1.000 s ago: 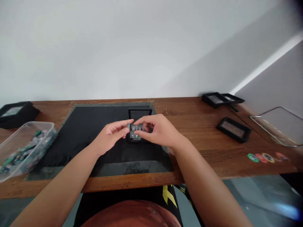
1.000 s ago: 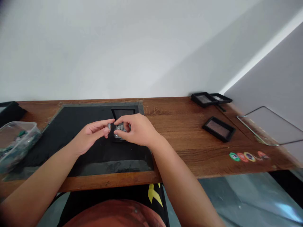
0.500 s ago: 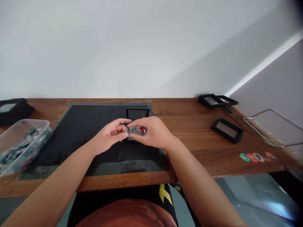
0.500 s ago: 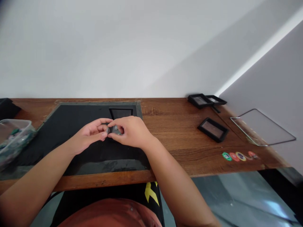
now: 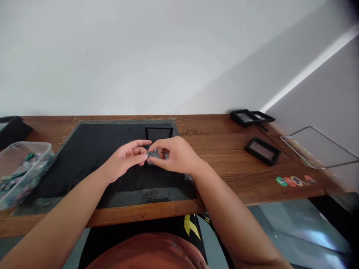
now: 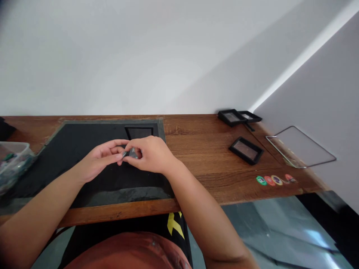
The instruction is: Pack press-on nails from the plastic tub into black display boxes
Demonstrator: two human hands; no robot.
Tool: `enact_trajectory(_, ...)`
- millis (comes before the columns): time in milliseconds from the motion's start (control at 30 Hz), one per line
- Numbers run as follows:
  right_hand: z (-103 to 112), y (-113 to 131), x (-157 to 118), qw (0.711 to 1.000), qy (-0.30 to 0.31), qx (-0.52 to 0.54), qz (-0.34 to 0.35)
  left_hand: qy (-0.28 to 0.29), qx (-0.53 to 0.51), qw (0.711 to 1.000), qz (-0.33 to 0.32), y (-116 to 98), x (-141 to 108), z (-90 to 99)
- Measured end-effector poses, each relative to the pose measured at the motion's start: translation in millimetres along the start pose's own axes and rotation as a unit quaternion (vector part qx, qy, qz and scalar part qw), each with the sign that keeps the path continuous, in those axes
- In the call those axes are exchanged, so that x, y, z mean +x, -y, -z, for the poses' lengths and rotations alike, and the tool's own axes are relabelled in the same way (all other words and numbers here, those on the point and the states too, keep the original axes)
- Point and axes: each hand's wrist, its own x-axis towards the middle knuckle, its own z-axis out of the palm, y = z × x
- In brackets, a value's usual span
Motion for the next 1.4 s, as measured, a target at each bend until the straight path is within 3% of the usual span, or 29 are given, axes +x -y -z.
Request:
enact_trajectory(200,1.1,-2.2,-0.3,1.000,-0.022,0.005,0.013,-0.054,0.009,0.998,-0.011,1.2,2.8,1.0)
enact_trajectory(333,0.9,-0.5,-0.9,0.999,0.007,0.041,0.017,-0.077,0.005,0.997,-0.018,0.4,3.6,0.7)
enact_trajectory(967,0.8,4.7,-2.3,0.999,0.002,-0.030,0.043,-0.062,0.013,0.998,-0.009,-0.1,1.6,-0.8)
enact_trajectory(1100,8.6,6.6,-3.3,0.998,-0.017,-0.056,0.000,-0.067,-0.011,0.998,-0.002,-3.0,1.2,-3.4)
enact_trajectory(1233,22.5,-0.3,-2.7,0.986,-0.031,-0.116,-0.113,-0.082,-0.023,0.996,-0.006,-3.7,-0.2,-1.6)
enact_trajectory(1333,29.7,-6.1,-2.1,0.972,-0.006,-0.150,-0.181,-0.094,-0.014,0.995,-0.009,-2.6,-1.4,1.8)
enact_trajectory(1400,30.9,-8.3,-2.1,0.970,0.036,-0.150,-0.189,-0.097,-0.009,0.995,-0.009,-2.2,-1.9,3.3)
